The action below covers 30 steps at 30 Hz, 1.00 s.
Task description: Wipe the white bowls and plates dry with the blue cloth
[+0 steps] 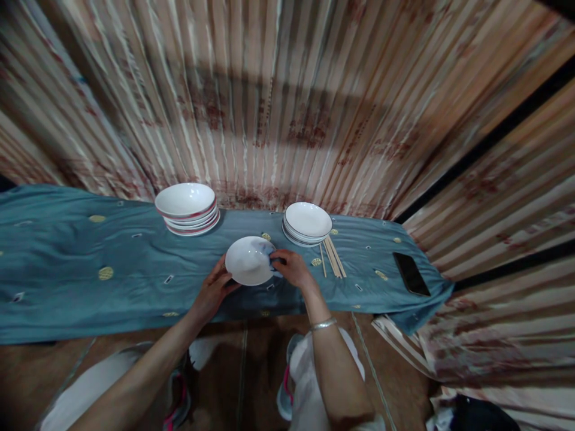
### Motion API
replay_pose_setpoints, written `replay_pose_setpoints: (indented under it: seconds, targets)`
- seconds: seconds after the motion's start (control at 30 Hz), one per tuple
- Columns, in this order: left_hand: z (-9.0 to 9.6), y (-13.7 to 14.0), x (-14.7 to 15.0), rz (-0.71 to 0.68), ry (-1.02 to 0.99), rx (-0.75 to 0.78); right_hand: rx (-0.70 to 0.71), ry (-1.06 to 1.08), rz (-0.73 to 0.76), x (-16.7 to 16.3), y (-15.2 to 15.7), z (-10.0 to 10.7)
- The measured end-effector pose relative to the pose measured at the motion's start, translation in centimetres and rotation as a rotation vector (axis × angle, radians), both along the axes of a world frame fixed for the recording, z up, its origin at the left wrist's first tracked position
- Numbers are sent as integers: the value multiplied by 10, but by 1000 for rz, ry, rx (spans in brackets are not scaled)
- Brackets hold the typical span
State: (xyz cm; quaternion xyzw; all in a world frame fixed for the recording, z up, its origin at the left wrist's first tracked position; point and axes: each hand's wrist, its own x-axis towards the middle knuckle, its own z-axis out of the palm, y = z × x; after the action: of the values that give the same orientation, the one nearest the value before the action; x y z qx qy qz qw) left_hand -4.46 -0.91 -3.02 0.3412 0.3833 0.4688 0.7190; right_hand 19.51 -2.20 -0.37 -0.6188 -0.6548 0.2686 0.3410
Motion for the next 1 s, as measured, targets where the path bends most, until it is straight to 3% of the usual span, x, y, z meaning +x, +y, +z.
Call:
replay_pose_setpoints:
  seconds: [0.43, 1.0]
  targets:
    - [1, 0, 1, -6, 9, -5, 104, -158, -247, -19, 30, -11]
    - [-4, -1, 0, 1, 30, -11, 131, -331, -252, -49, 60, -21]
